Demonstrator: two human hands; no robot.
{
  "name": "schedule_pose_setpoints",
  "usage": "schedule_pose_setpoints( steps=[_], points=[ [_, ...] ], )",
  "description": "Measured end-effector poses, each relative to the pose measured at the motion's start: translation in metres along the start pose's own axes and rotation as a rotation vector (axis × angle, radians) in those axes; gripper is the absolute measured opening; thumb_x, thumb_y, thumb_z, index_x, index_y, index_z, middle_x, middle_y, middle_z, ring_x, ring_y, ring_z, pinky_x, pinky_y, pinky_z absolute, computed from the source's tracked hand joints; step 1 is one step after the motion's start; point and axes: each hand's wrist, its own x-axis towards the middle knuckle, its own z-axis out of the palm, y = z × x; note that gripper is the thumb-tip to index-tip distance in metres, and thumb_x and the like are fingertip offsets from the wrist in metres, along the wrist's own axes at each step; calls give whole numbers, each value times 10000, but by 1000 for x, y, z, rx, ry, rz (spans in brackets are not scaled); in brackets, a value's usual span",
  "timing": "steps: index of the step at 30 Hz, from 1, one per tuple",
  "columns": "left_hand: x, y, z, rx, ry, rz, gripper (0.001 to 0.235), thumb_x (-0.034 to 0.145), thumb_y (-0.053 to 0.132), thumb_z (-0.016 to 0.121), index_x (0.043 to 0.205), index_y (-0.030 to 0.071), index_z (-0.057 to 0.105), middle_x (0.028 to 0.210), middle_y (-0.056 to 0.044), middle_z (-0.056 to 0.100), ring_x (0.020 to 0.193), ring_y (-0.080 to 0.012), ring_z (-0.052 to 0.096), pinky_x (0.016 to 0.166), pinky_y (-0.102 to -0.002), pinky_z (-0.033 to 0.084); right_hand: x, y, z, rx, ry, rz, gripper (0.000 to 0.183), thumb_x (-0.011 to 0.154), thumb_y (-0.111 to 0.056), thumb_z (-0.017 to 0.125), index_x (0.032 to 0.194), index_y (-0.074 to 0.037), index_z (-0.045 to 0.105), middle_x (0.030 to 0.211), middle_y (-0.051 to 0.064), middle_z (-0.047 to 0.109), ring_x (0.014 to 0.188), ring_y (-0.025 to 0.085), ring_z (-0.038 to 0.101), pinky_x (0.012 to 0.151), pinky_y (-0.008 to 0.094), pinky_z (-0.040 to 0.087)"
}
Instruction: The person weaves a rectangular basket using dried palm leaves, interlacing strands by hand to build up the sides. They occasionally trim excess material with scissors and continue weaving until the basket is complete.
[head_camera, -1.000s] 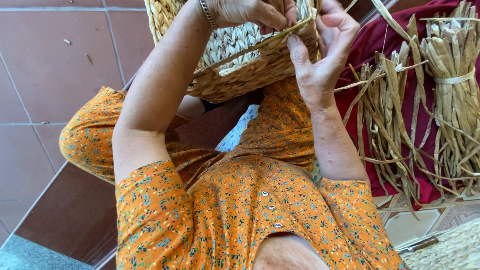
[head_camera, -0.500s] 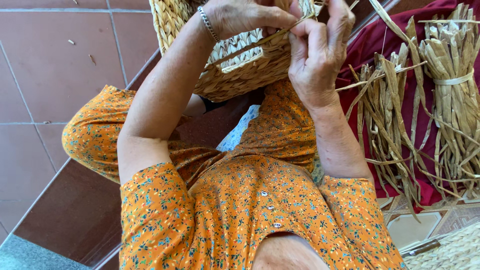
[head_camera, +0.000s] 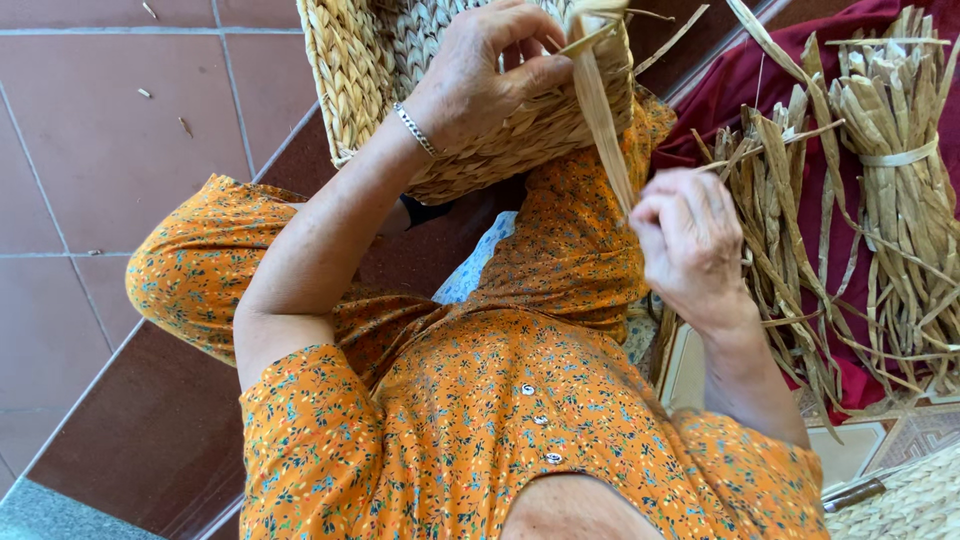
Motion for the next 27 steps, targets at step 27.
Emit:
schedule_pose_setpoints(
  steps=[27],
  points=[
    [-20, 49, 33, 231, 153, 34, 165, 1045, 197, 687, 1005, 75, 583, 899, -85, 637, 714, -287, 668, 620, -422, 502, 56, 56, 24, 801, -105, 361, 276, 1103, -271, 736, 1016, -14, 688, 805, 21, 667, 684, 58, 587, 561, 238, 452]
  ],
)
